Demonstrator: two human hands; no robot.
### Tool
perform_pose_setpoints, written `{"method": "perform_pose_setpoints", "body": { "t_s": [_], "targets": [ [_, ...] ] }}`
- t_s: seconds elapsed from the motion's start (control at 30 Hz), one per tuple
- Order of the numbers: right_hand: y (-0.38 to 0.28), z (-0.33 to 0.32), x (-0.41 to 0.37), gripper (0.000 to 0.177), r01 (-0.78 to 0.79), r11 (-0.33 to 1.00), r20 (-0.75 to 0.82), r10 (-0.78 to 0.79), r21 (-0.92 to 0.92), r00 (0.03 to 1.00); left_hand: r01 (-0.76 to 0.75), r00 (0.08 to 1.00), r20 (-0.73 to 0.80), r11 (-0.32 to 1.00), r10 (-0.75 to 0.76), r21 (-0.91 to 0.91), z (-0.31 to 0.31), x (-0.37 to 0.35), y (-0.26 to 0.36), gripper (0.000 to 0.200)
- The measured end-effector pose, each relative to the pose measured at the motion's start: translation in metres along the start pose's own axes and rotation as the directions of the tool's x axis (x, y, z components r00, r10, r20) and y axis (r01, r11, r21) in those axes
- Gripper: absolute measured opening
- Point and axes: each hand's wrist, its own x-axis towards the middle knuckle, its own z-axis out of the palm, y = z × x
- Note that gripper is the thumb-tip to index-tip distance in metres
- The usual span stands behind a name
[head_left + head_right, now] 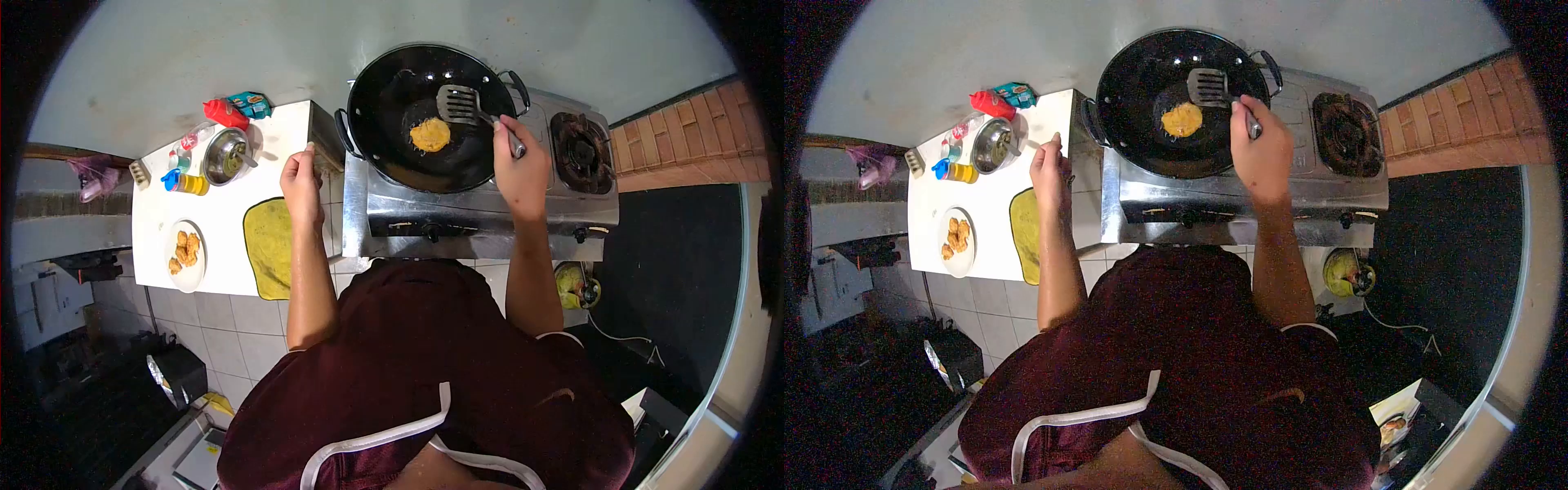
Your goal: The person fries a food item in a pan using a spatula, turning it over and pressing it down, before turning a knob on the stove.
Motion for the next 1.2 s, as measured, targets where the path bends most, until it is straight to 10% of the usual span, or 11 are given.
{"method": "perform_pose_setpoints", "body": {
  "t_s": [0.53,1.2],
  "targets": [
    [0.018,0.008,0.016,0.026,-0.035,0.996,0.003,0.035,-0.088,0.999,-0.001,1.000,-0.010,1.000,0.001,0.028,0.004,-0.010,0.002,0.027],
    [0.007,-0.036,0.001,0.024,-0.486,0.803,0.154,0.463,0.345,0.873,-0.001,1.000,0.011,1.000,0.002,-0.012,0.010,-0.001,0.000,0.024]
  ]
}}
